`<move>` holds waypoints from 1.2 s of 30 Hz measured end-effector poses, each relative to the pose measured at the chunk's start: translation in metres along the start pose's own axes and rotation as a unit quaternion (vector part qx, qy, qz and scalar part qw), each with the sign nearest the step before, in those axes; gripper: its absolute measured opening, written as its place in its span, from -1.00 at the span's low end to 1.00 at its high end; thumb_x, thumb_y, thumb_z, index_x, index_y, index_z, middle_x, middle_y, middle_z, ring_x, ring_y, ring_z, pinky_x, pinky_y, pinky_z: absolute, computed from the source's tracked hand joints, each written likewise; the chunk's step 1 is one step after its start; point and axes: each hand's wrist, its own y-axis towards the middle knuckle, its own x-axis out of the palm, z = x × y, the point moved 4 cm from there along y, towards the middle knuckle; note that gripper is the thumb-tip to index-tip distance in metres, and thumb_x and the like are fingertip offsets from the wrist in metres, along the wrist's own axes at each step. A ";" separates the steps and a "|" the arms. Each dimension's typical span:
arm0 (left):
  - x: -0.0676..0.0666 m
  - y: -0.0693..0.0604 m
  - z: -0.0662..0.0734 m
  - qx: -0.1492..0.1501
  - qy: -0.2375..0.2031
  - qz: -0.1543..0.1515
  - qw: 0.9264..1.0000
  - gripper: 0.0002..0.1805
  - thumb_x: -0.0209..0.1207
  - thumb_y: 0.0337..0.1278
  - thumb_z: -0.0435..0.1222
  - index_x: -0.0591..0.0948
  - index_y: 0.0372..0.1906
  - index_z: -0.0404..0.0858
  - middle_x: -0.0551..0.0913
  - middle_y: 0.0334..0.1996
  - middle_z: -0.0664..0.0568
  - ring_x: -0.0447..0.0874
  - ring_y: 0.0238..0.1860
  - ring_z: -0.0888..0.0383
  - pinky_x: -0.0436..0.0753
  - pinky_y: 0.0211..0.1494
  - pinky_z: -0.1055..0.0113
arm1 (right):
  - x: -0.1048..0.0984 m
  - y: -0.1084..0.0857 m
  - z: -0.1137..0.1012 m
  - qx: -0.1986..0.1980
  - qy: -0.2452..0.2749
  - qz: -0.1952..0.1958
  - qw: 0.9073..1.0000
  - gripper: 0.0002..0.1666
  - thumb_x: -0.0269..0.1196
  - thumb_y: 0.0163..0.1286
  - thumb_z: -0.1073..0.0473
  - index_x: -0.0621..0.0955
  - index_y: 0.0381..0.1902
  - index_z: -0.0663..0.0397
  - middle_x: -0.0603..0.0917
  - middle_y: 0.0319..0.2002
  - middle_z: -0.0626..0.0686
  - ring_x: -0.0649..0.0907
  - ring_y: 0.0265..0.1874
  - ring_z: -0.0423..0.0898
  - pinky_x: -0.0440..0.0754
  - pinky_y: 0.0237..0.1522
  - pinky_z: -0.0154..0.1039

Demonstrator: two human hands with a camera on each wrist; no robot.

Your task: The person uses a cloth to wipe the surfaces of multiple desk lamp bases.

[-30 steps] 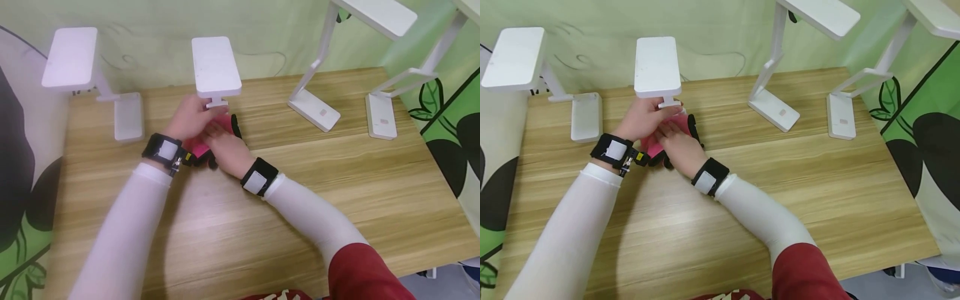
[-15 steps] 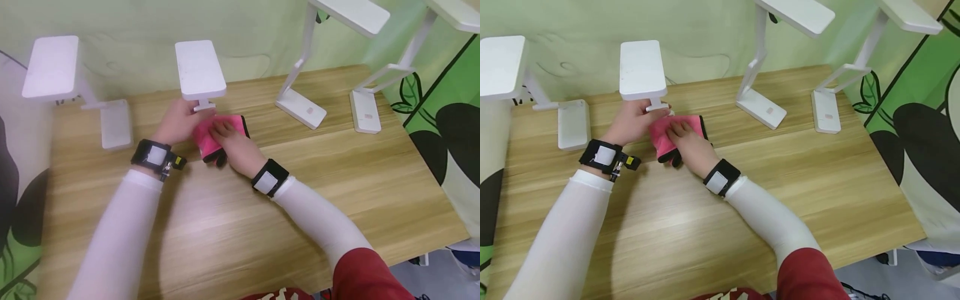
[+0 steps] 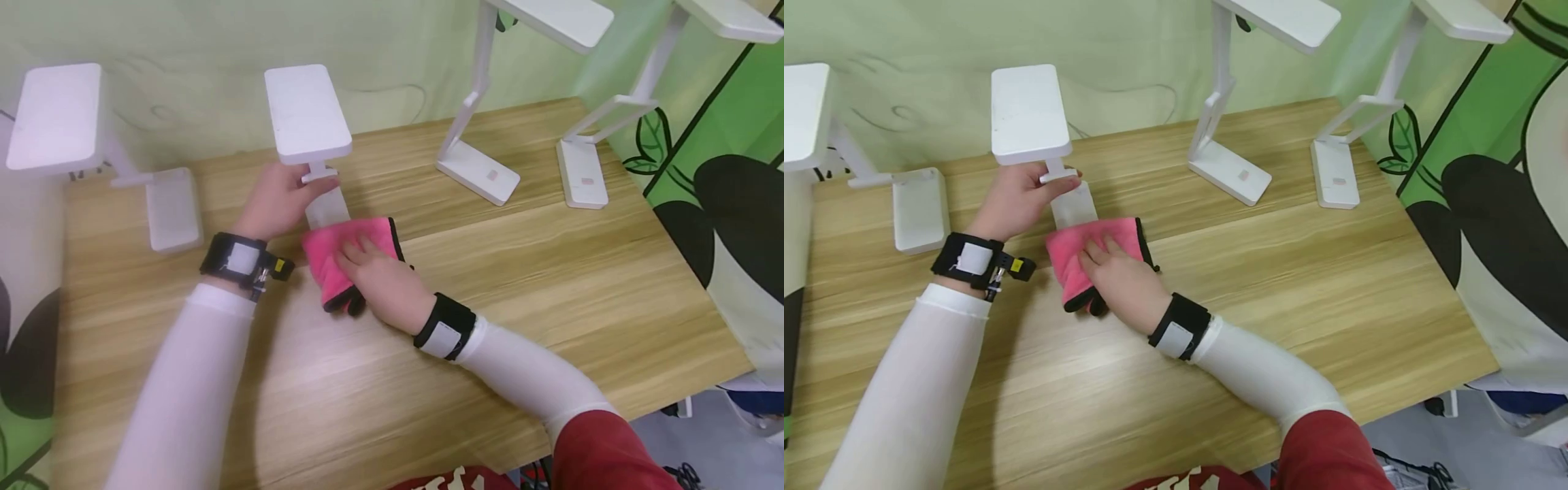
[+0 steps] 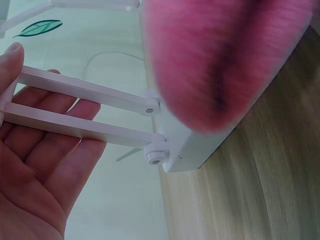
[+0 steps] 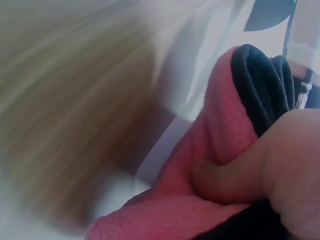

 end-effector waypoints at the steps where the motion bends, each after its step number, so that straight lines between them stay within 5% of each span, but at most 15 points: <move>1: 0.000 0.000 0.000 0.002 0.003 0.000 1.000 -0.54 0.29 0.51 -0.05 0.64 0.37 -0.09 0.71 0.20 0.02 0.62 0.08 0.03 0.60 0.04 0.05 | 0.000 0.001 -0.003 -0.002 -0.001 -0.003 1.000 -0.36 0.12 0.58 0.46 0.43 0.57 0.19 0.43 0.55 0.20 0.31 0.59 0.21 0.64 0.27 -0.03; 12: 0.003 0.003 0.002 0.005 -0.012 -0.009 1.000 -0.61 0.32 0.50 -0.11 0.69 0.30 -0.09 0.75 0.08 0.03 0.68 0.08 0.04 0.60 0.18 0.03 | -0.007 0.051 -0.008 -0.050 -0.017 0.012 0.999 -0.23 0.11 0.48 0.52 0.34 0.62 0.17 0.31 0.60 0.23 0.35 0.57 0.13 0.57 0.36 -0.16; 19: 0.004 0.004 0.003 0.006 -0.015 -0.016 1.000 -0.68 0.32 0.51 -0.15 0.75 0.20 -0.16 0.80 -0.01 0.00 0.74 0.01 0.06 0.58 0.20 0.08 | -0.009 0.076 0.014 -0.028 -0.004 0.025 0.999 -0.23 0.06 0.57 0.48 0.27 0.68 0.09 0.22 0.67 0.15 0.23 0.64 0.05 0.30 0.54 -0.21; 25: 0.001 0.003 0.001 0.006 -0.012 -0.009 1.000 -0.67 0.32 0.51 -0.13 0.74 0.19 -0.18 0.75 0.03 -0.02 0.62 0.08 0.03 0.55 0.20 0.03 | -0.008 0.067 0.029 -0.015 0.028 0.019 0.999 -0.27 0.06 0.58 0.46 0.32 0.65 0.10 0.27 0.65 0.14 0.22 0.64 0.05 0.23 0.58 -0.17; 29: -0.001 0.001 -0.003 -0.007 -0.018 -0.006 1.000 -0.65 0.32 0.50 -0.13 0.72 0.24 -0.15 0.74 0.07 -0.01 0.63 0.09 0.04 0.57 0.18 0.04 | -0.005 0.050 0.034 -0.006 0.022 0.033 0.999 -0.24 0.06 0.51 0.53 0.35 0.63 0.14 0.31 0.62 0.18 0.25 0.63 0.11 0.40 0.50 -0.10; 36: -0.002 0.000 -0.005 -0.005 0.005 -0.006 1.000 -0.56 0.31 0.51 -0.08 0.67 0.36 -0.08 0.72 0.19 0.02 0.63 0.10 0.03 0.60 0.09 0.05 | -0.001 0.014 0.010 -0.031 -0.007 0.019 0.999 -0.27 0.12 0.49 0.52 0.40 0.59 0.21 0.39 0.56 0.25 0.32 0.59 0.23 0.55 0.38 -0.06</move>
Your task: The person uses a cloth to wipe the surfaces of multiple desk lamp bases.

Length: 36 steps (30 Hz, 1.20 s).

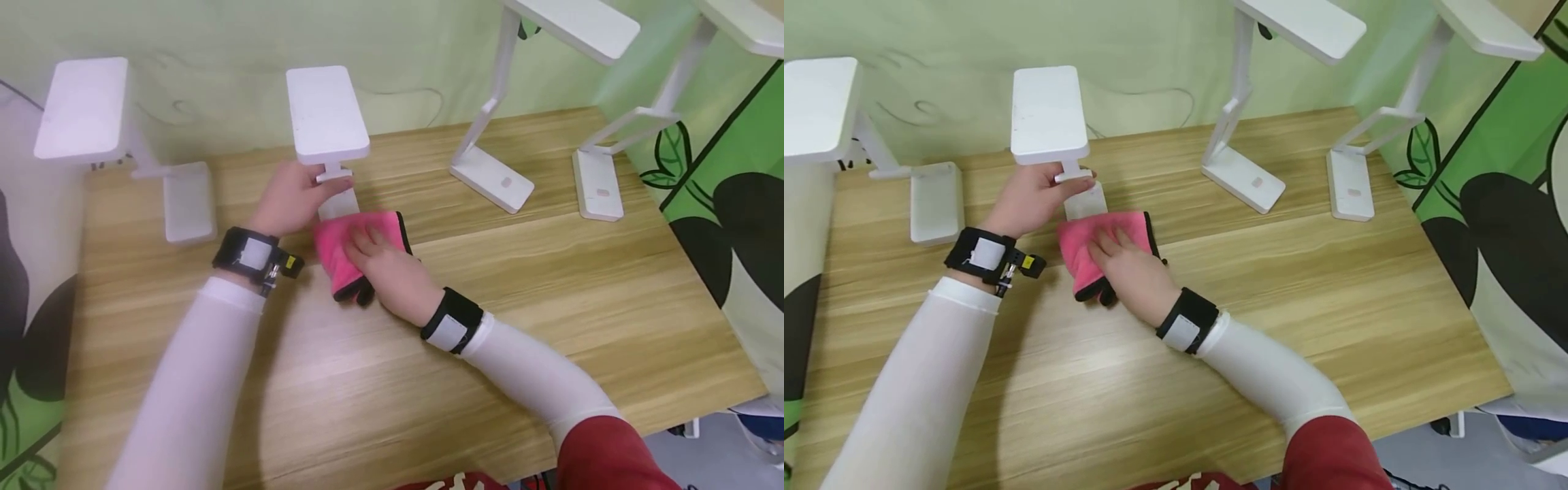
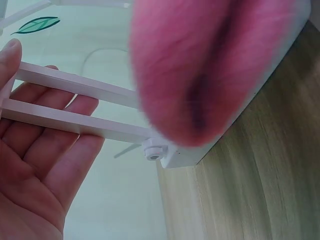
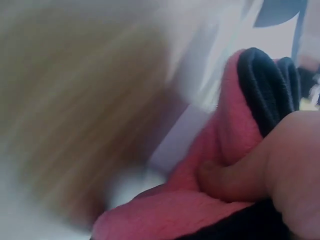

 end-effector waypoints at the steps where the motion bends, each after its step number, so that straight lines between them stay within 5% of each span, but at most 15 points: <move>1: 0.000 0.000 0.000 0.003 0.003 0.000 1.000 -0.56 0.30 0.51 -0.07 0.67 0.37 -0.08 0.71 0.21 0.01 0.63 0.11 0.02 0.61 0.09 0.04 | 0.000 -0.002 -0.005 -0.001 -0.002 -0.003 1.000 -0.29 0.13 0.51 0.51 0.41 0.58 0.21 0.41 0.55 0.25 0.33 0.58 0.23 0.56 0.37 -0.06; 10: 0.000 -0.002 0.002 0.012 -0.003 0.005 1.000 -0.58 0.33 0.49 -0.15 0.68 0.34 -0.11 0.72 0.17 -0.02 0.65 0.17 0.02 0.61 0.22 0.01 | -0.001 0.032 -0.020 -0.016 0.007 -0.011 1.000 -0.24 0.10 0.51 0.52 0.36 0.63 0.13 0.31 0.62 0.22 0.30 0.60 0.18 0.58 0.35 -0.06; 19: -0.001 -0.003 0.001 0.001 -0.005 -0.004 1.000 -0.68 0.30 0.52 -0.13 0.76 0.20 -0.15 0.80 -0.01 0.00 0.69 0.05 0.08 0.56 0.18 0.11 | 0.000 0.070 0.005 0.000 0.021 0.020 1.000 -0.23 0.07 0.51 0.52 0.39 0.63 0.04 0.30 0.64 0.10 0.23 0.64 0.06 0.24 0.57 -0.20; 26: 0.001 -0.002 0.001 -0.014 0.009 -0.008 1.000 -0.67 0.28 0.53 -0.04 0.78 0.13 -0.14 0.75 -0.22 -0.09 0.49 -0.35 -0.02 0.42 -0.31 0.16 | -0.003 0.044 0.023 0.049 0.068 0.023 0.996 -0.32 0.01 0.60 0.48 0.38 0.61 0.13 0.31 0.63 0.15 0.25 0.64 0.05 0.27 0.57 -0.13; 36: 0.001 0.000 0.001 0.001 0.009 -0.001 1.000 -0.60 0.28 0.53 -0.03 0.72 0.28 -0.09 0.75 0.03 0.01 0.58 -0.17 0.01 0.53 -0.14 0.12 | -0.008 -0.009 -0.003 0.035 0.015 -0.011 0.999 -0.36 0.12 0.58 0.44 0.45 0.58 0.13 0.41 0.56 0.21 0.35 0.57 0.19 0.63 0.29 -0.01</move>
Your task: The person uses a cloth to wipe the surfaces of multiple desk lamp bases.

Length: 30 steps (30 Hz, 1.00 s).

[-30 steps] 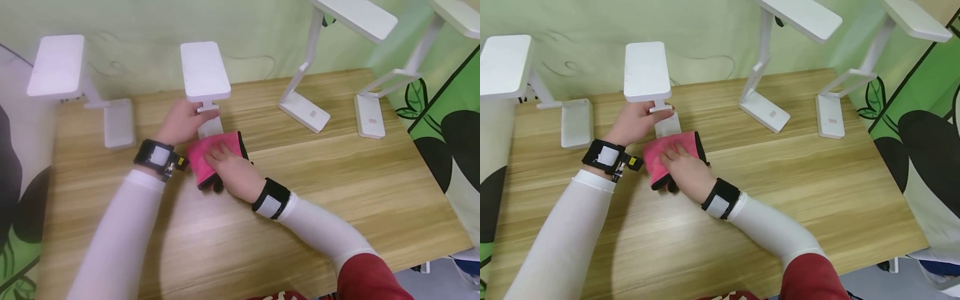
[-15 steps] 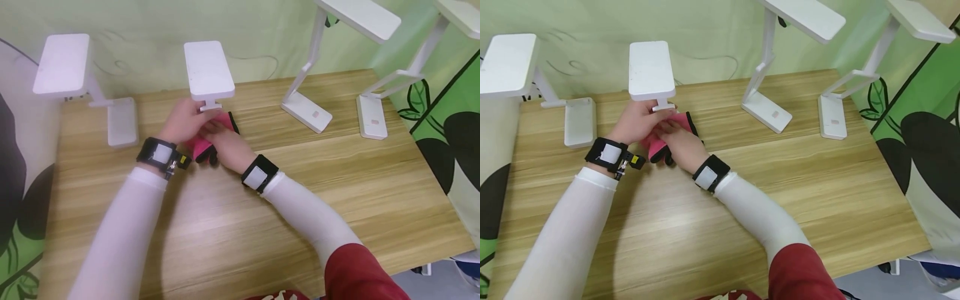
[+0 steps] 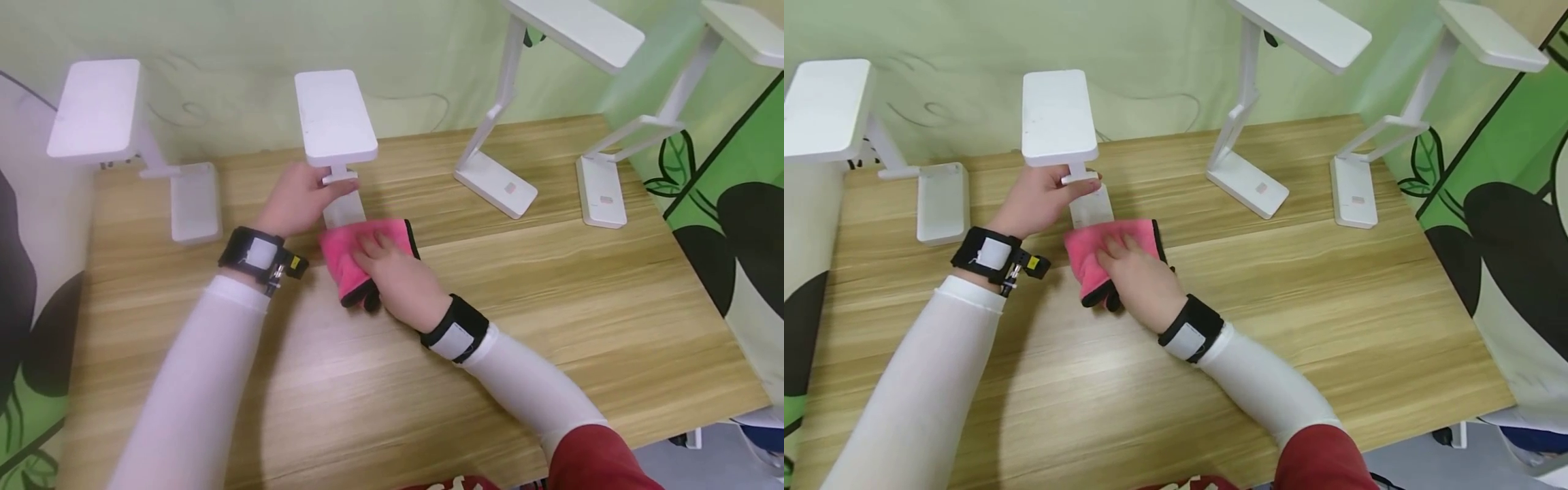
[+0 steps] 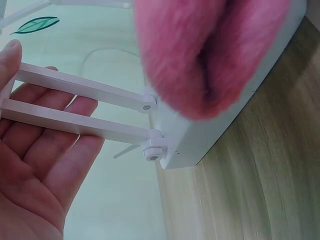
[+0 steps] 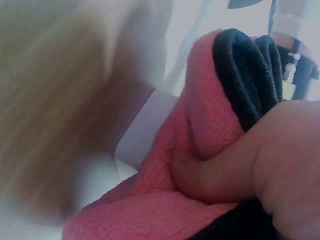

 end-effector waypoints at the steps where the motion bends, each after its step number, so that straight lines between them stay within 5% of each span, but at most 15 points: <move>1: 0.000 0.000 0.000 0.002 0.001 0.000 1.000 -0.59 0.28 0.53 -0.02 0.71 0.30 -0.08 0.75 0.06 0.02 0.58 -0.12 0.02 0.53 -0.11 0.12 | 0.000 -0.003 -0.001 0.001 0.001 -0.002 1.000 -0.36 0.13 0.58 0.43 0.45 0.58 0.12 0.41 0.56 0.21 0.35 0.57 0.19 0.64 0.28 0.00; 8: -0.001 0.001 0.001 0.002 -0.009 -0.003 1.000 -0.56 0.29 0.53 -0.07 0.67 0.37 -0.08 0.71 0.23 0.02 0.64 0.20 0.03 0.63 0.11 0.03 | -0.001 -0.004 0.000 0.003 0.027 -0.013 1.000 -0.32 0.12 0.53 0.48 0.46 0.56 0.12 0.43 0.55 0.20 0.37 0.56 0.16 0.59 0.34 0.01; 16: -0.009 0.006 -0.004 0.021 -0.033 -0.001 0.999 -0.62 0.31 0.52 -0.25 0.61 0.30 -0.26 0.64 0.16 -0.09 0.59 0.16 0.03 0.65 0.24 0.01 | -0.028 -0.001 0.010 0.038 0.072 0.034 0.996 -0.34 0.14 0.52 0.47 0.52 0.53 0.09 0.53 0.47 0.17 0.48 0.49 0.09 0.55 0.39 0.01; 19: -0.020 0.007 -0.011 -0.023 -0.010 -0.010 1.000 -0.66 0.26 0.57 -0.16 0.61 0.19 -0.30 0.63 -0.03 -0.13 0.57 -0.08 0.01 0.64 0.02 0.11 | -0.039 -0.005 0.014 0.051 0.081 0.057 0.994 -0.34 0.13 0.52 0.49 0.52 0.53 0.10 0.52 0.48 0.17 0.47 0.49 0.11 0.53 0.40 0.03; 23: -0.042 0.005 -0.025 -0.117 0.034 -0.033 0.992 -0.46 0.13 0.57 0.17 0.60 0.20 -0.22 0.61 -0.08 -0.15 0.49 -0.20 -0.05 0.50 -0.21 0.08 | -0.046 -0.011 0.016 0.065 0.085 0.065 0.992 -0.29 0.10 0.48 0.53 0.50 0.54 0.10 0.49 0.51 0.18 0.43 0.53 0.13 0.50 0.44 0.05; 27: -0.067 0.009 -0.043 -0.159 0.055 -0.044 0.985 -0.27 0.05 0.50 0.34 0.58 0.37 -0.13 0.63 0.19 -0.11 0.54 0.08 -0.08 0.52 0.00 0.01 | -0.045 -0.017 0.018 0.066 0.085 0.061 0.992 -0.22 0.08 0.42 0.58 0.49 0.55 0.09 0.47 0.53 0.16 0.41 0.55 0.13 0.49 0.44 0.08; 30: -0.082 0.011 -0.051 -0.180 0.055 -0.046 0.981 -0.23 0.04 0.50 0.34 0.55 0.46 -0.13 0.59 0.29 -0.10 0.49 0.13 -0.11 0.48 -0.03 0.00 | -0.044 -0.020 0.018 0.064 0.087 0.060 0.992 -0.20 0.06 0.39 0.60 0.49 0.55 0.09 0.48 0.53 0.14 0.41 0.55 0.13 0.48 0.45 0.06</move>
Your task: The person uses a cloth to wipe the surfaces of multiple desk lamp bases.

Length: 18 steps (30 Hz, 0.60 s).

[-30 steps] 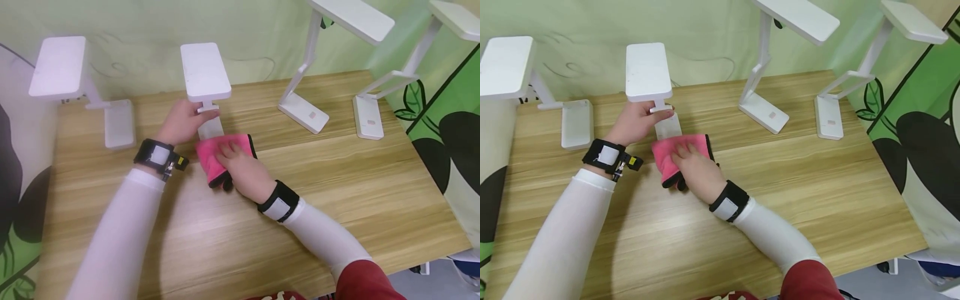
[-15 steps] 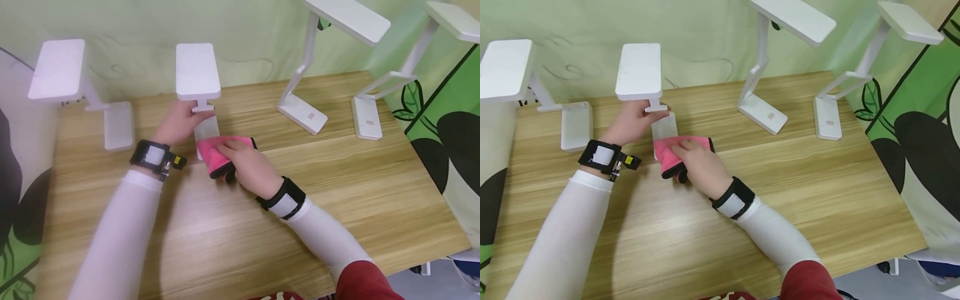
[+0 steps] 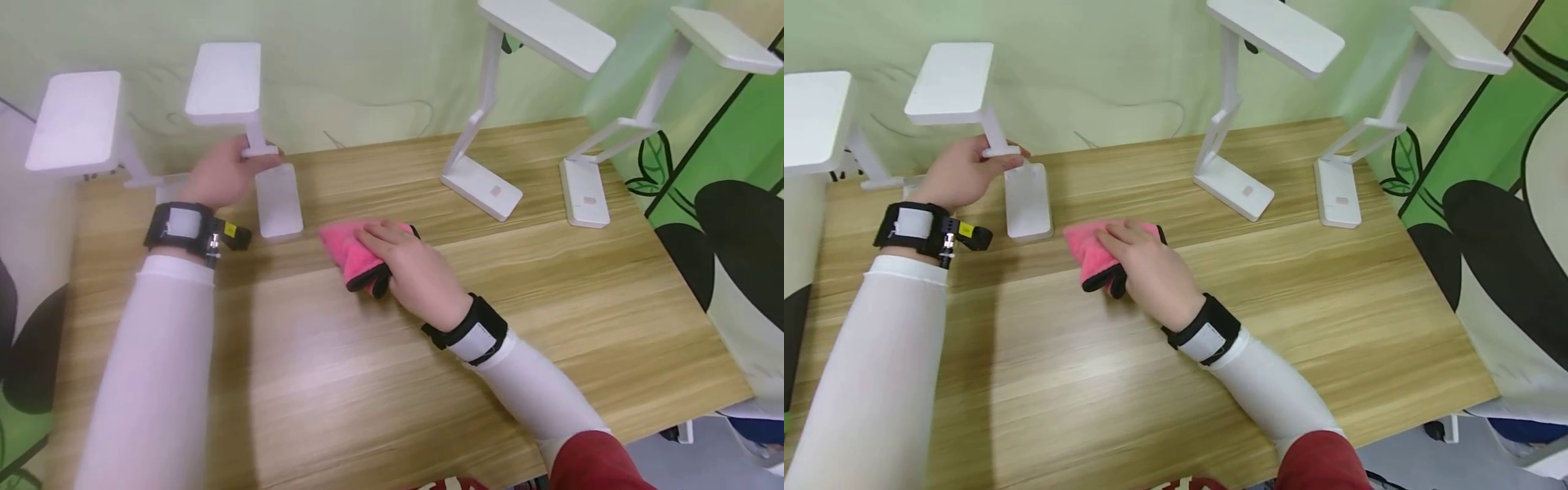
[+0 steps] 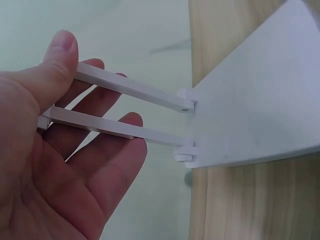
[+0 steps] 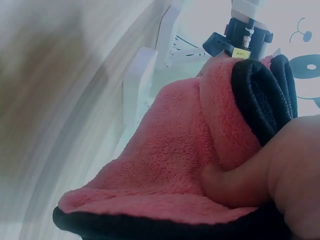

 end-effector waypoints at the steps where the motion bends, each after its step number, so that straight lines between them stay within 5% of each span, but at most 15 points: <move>1: -0.004 0.000 -0.002 -0.008 -0.002 -0.001 1.000 -0.22 0.04 0.51 0.34 0.53 0.48 -0.13 0.57 0.32 -0.10 0.48 0.15 -0.09 0.47 -0.02 0.02 | 0.001 -0.001 0.000 -0.001 0.001 0.000 1.000 -0.21 0.06 0.39 0.60 0.49 0.55 0.10 0.48 0.53 0.14 0.41 0.55 0.13 0.47 0.46 0.05; 6: -0.015 -0.004 -0.012 -0.047 -0.013 0.000 0.999 -0.17 0.04 0.45 0.39 0.50 0.51 -0.10 0.52 0.17 -0.16 0.39 -0.11 -0.12 0.40 -0.22 0.00 | 0.002 -0.003 0.002 -0.004 0.009 0.005 1.000 -0.23 0.07 0.41 0.59 0.49 0.54 0.12 0.49 0.52 0.15 0.43 0.53 0.14 0.42 0.49 0.03; 12: -0.017 -0.004 -0.011 -0.050 -0.009 0.004 0.999 -0.14 0.04 0.42 0.42 0.51 0.48 -0.12 0.48 0.02 -0.19 0.32 -0.22 -0.11 0.37 -0.26 0.01 | 0.002 -0.003 0.005 -0.002 0.013 0.008 1.000 -0.23 0.07 0.40 0.60 0.50 0.54 0.12 0.50 0.51 0.15 0.43 0.53 0.12 0.39 0.52 0.01; 15: -0.016 -0.004 -0.008 -0.050 -0.014 0.006 0.999 -0.16 0.03 0.45 0.40 0.50 0.50 -0.12 0.49 0.11 -0.19 0.37 -0.12 -0.12 0.39 -0.18 -0.01 | 0.002 -0.003 0.006 0.002 0.010 0.004 1.000 -0.24 0.07 0.42 0.59 0.50 0.54 0.11 0.49 0.51 0.15 0.43 0.53 0.13 0.41 0.50 0.03; 18: -0.016 -0.005 -0.008 -0.034 -0.032 0.014 0.999 -0.18 0.09 0.49 0.32 0.41 0.59 -0.08 0.51 0.38 -0.18 0.48 0.24 -0.18 0.50 0.17 -0.11 | 0.002 -0.001 0.007 0.005 0.006 0.001 1.000 -0.26 0.07 0.44 0.57 0.50 0.54 0.12 0.50 0.51 0.17 0.45 0.52 0.15 0.44 0.48 0.05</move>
